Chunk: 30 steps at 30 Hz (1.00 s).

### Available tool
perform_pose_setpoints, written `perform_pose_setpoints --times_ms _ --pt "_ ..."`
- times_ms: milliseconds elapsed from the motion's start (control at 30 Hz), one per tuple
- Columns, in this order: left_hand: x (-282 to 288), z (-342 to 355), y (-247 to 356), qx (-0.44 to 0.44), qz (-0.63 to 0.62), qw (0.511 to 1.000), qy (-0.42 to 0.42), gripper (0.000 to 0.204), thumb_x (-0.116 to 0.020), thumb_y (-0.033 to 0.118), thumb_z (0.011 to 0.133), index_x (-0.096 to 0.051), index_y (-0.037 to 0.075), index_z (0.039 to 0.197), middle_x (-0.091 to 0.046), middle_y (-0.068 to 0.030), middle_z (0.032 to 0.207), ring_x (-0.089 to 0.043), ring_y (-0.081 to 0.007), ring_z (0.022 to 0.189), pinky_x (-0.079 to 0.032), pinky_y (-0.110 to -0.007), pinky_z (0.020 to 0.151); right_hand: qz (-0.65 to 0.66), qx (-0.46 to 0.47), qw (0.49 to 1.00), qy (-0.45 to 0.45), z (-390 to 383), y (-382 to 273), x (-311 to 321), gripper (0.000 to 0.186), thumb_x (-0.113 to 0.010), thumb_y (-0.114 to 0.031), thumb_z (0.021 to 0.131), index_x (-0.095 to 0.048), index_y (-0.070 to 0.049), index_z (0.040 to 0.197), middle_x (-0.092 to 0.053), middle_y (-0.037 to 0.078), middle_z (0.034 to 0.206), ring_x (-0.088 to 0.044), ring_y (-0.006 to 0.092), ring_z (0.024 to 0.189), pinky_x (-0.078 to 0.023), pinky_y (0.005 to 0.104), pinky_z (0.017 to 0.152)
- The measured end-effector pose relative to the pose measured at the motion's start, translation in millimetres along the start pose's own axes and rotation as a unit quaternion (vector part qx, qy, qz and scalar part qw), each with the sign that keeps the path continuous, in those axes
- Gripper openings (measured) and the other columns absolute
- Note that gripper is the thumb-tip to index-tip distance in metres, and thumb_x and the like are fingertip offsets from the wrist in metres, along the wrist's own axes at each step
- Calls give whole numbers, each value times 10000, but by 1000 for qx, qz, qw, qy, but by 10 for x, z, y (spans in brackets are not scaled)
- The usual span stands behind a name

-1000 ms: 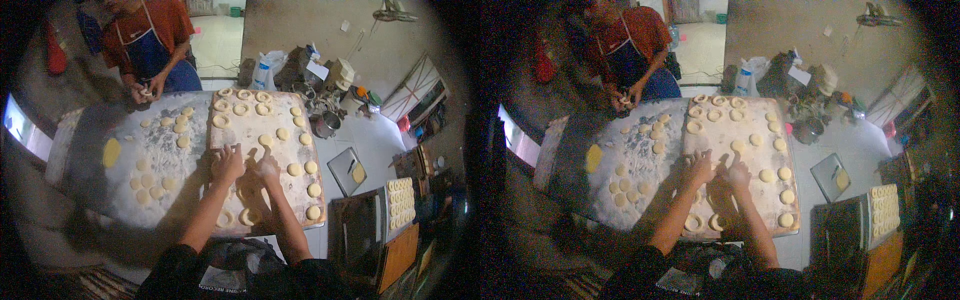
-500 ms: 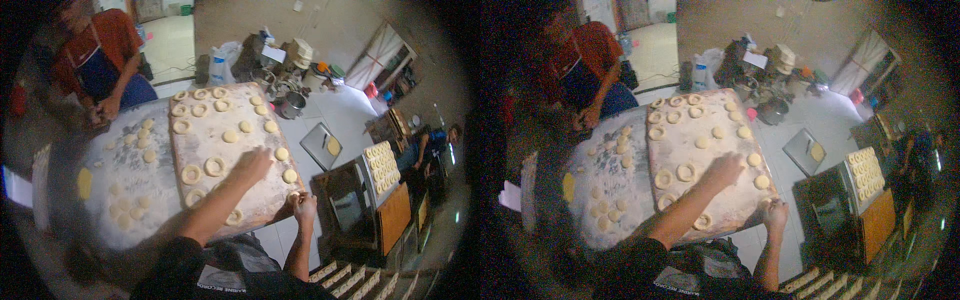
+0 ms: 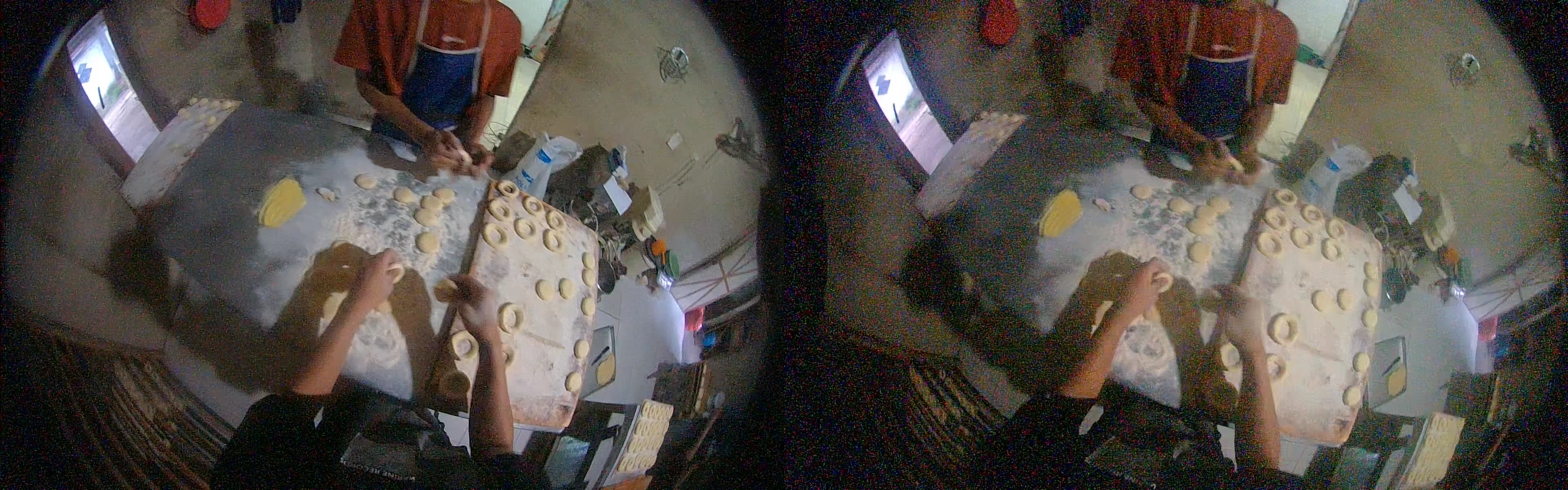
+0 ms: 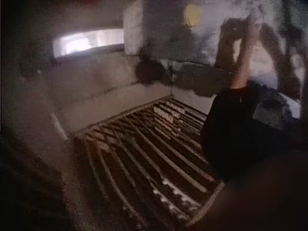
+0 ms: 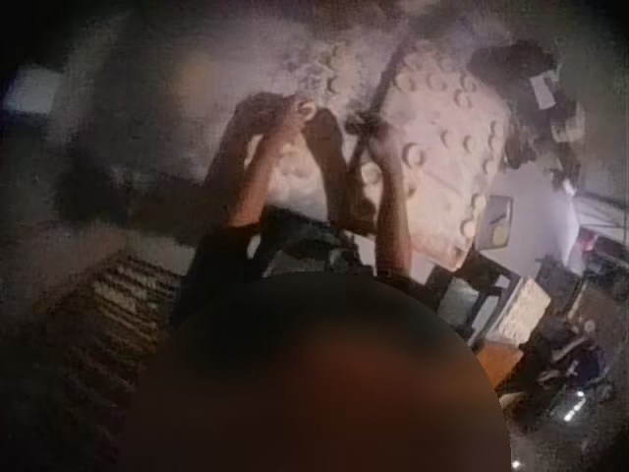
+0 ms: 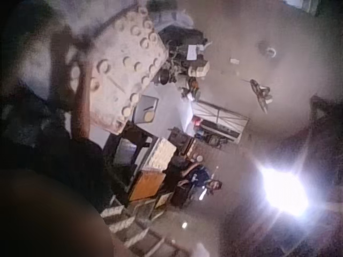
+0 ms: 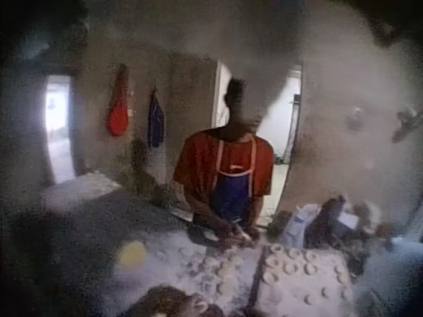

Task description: The person shapes small dough balls into ring shapes by hand and places them on a wooden board. Another person assists by shaping dough nearby. The camera wearer occasionally moves the board to a rack.

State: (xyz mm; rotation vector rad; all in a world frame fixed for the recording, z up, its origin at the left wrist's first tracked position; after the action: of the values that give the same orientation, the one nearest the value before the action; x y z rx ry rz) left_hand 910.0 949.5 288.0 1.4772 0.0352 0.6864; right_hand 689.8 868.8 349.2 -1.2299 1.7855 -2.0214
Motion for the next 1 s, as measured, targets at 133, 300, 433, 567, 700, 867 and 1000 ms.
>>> perform_pose_setpoints --times_ms 133,300,433,567,700,867,1000 --pt "638 125 -278 15 201 978 55 250 -587 53 911 -548 61 1158 -626 -211 1092 -614 -412 997 -496 -476 836 -125 63 989 -47 1031 -259 -1031 377 -652 -93 821 -618 -23 1191 -695 183 1039 -675 282 964 -539 387 816" --pt "855 -30 15 -88 218 945 228 218 -575 104 950 -544 25 1151 -628 -249 1072 -608 -431 1011 -492 -477 853 -434 55 892 114 1163 -340 -1259 424 -677 -197 804 -624 -87 1210 -666 207 971 -629 405 873 -515 480 796" --pt "793 35 -19 26 19 998 61 288 -623 221 951 -589 25 1159 -653 -226 1106 -635 -377 1041 -507 -433 865 -82 1 996 -14 1074 -389 -1169 284 -746 -223 771 -631 -47 961 -672 150 910 -658 316 884 -537 411 775" --pt "832 8 227 49 -98 988 -109 331 -668 246 929 -632 37 1183 -668 -148 1136 -639 -264 1049 -494 -377 916 299 -24 954 -34 780 -775 -1134 376 -758 -59 735 -529 -38 1033 -619 92 895 -642 202 880 -518 395 717" --pt "1029 50 622 -46 -160 985 -45 196 -697 119 861 -666 -5 1009 -676 -127 911 -649 -238 811 -507 -313 751 -151 -44 975 159 674 -1025 -1030 422 -673 85 748 -480 -34 1104 -598 54 1009 -615 217 856 -543 355 792" --pt "1059 9 813 -117 -35 988 98 332 -644 -32 806 -585 36 1126 -621 -162 939 -619 -333 878 -497 -364 809 317 5 948 19 685 -949 -1302 609 -701 -131 812 -436 -87 1358 -576 92 1141 -575 236 1104 -528 383 840" --pt "781 -153 643 -41 -358 933 -18 464 -637 48 842 -463 60 1271 -536 -174 1134 -584 -269 1007 -502 -376 892 481 50 874 -43 358 -947 -1182 523 -653 -300 895 -454 -82 1327 -600 103 1093 -588 241 1109 -497 401 899"
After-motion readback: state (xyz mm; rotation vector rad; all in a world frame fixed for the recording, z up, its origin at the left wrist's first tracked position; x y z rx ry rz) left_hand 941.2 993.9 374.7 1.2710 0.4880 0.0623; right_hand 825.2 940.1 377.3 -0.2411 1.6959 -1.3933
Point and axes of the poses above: each hand's wrist, its own z-axis towards the middle knuckle, its own x-axis out of the back of the hand, y = z × x, the point moved 7 cm from there along z, towards the middle knuckle
